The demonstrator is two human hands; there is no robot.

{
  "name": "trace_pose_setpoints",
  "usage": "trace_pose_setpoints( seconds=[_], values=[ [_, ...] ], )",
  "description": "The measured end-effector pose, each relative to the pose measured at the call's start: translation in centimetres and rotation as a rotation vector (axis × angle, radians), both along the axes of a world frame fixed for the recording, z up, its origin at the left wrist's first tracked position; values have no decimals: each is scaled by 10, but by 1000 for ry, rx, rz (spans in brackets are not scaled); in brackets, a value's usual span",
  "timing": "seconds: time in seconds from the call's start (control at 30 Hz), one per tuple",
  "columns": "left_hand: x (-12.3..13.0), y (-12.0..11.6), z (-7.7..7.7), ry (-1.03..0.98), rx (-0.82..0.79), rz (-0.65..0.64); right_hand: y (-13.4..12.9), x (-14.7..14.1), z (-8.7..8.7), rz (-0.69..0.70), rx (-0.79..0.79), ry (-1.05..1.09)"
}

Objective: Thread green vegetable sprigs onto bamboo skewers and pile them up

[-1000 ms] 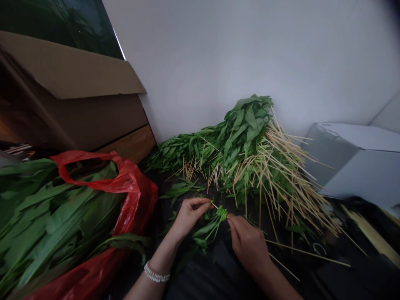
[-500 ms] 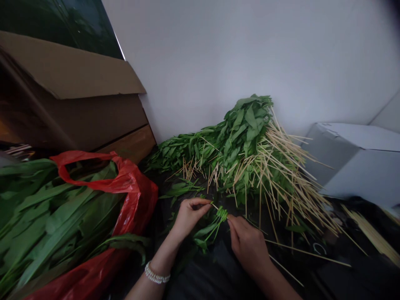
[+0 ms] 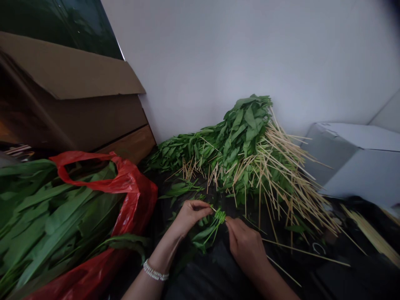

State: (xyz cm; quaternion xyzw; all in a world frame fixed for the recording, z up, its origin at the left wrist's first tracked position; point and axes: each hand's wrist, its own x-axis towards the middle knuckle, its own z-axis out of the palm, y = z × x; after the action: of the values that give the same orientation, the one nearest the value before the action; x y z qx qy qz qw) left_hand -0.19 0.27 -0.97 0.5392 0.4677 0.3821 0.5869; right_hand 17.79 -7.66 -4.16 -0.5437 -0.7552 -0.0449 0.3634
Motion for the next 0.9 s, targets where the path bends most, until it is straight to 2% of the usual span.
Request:
trace_pose_setpoints(
  seconds=[0.23,0.3,0.37,0.47,0.57,0.7,0.9],
  values=[
    [-8,3,-1,52,-35,-113,-2,-2,2,21,-23,-13],
    [-14,7,2,47,39,-74,-3,-3,4,59,-41,-6],
    [-19,12,1,80,156,48,-5,-5,5,107,-64,-11],
    [-20,19,-7,212,323,178,-7,-8,7,143,-63,-34],
    [-14,21,-20,380,441,134,-7,-8,8,137,-37,-51],
    [-7,17,-32,730,572,59,-6,-7,6,134,-28,-71],
    [-7,16,-31,760,582,58,-5,-7,3,138,-5,-78]
  ],
)
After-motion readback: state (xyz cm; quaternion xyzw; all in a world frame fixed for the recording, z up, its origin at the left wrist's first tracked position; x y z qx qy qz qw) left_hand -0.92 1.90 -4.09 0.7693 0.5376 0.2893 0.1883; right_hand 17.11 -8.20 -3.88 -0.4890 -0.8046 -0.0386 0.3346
